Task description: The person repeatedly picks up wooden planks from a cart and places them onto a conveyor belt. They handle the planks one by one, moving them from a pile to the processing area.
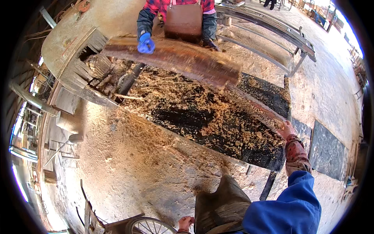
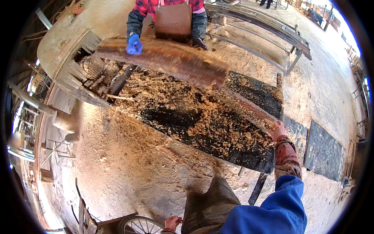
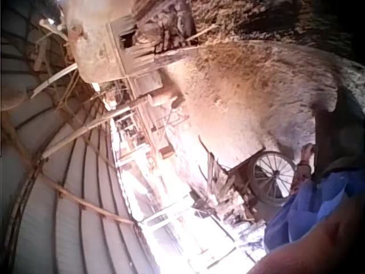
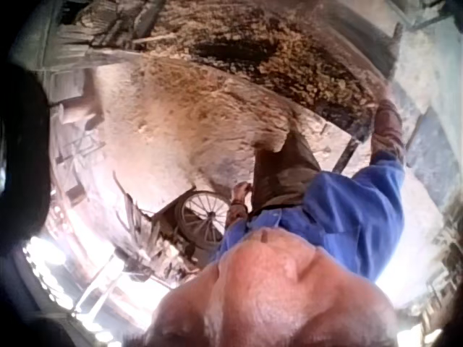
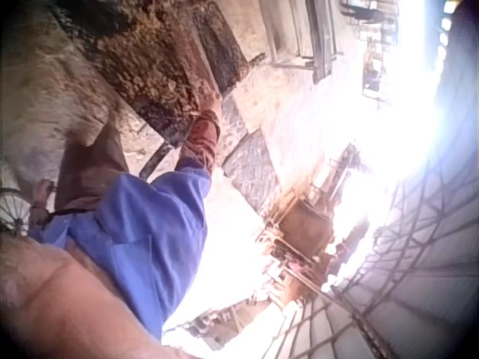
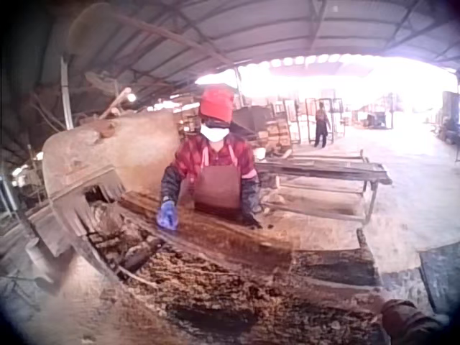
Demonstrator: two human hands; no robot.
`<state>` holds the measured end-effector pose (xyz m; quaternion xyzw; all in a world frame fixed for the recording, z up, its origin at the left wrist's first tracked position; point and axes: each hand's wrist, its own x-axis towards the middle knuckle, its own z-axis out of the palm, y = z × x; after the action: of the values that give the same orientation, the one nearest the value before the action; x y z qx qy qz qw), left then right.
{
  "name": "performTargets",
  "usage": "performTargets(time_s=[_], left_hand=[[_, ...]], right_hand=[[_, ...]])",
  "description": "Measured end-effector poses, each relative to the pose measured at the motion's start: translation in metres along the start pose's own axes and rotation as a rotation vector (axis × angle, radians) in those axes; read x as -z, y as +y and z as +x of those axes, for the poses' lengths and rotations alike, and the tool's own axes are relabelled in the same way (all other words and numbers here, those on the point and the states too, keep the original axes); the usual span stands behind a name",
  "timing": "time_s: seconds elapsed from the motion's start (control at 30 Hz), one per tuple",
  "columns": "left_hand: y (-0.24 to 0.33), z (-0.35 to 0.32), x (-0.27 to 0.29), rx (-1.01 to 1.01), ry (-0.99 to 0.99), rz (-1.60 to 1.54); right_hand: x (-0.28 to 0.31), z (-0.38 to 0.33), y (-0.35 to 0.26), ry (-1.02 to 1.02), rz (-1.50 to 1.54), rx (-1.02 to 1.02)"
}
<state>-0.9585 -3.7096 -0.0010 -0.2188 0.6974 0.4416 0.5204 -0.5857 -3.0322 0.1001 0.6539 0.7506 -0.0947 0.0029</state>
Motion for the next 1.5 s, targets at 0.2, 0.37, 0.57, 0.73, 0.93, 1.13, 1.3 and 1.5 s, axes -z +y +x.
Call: performTargets(time_s=[0.2, 0.37, 0.57, 0.73, 0.93, 1.13, 1.3, 1.5], left_hand=[[0.022, -0.029, 0.006, -0.357, -0.065, 0.773], [0.016, -0.017, -0.014, -0.041, -0.051, 0.388], [0.017, 0.004, -0.049, 0.057, 0.003, 0.209], [0.04, -0.008, -0.074, 0.026, -0.042, 0.161], [0.042, -0.009, -0.077, 0.017, -0.031, 0.116], [0.041, -0.013, -0.075, 0.03, -0.018, 0.128], [0.037, -0.006, -0.07, 0.044, -0.04, 0.083], [0.056, 0.004, -0.083, -0.023, -0.17, 0.083]], right_hand=[[0.011, 0.022, -0.028, -0.14, -0.021, -0.008], [-0.001, 0.035, -0.006, -0.131, -0.048, -0.037], [0.002, 0.036, -0.003, -0.185, -0.136, 0.074], [0.012, 0.028, -0.018, -0.183, -0.14, -0.008], [0.015, 0.016, -0.025, -0.193, -0.116, -0.023], [0.014, -0.01, -0.038, -0.202, -0.102, 0.0], [0.017, -0.048, -0.061, -0.193, -0.123, 0.029], [0.012, -0.089, -0.091, -0.249, -0.066, -0.007]])
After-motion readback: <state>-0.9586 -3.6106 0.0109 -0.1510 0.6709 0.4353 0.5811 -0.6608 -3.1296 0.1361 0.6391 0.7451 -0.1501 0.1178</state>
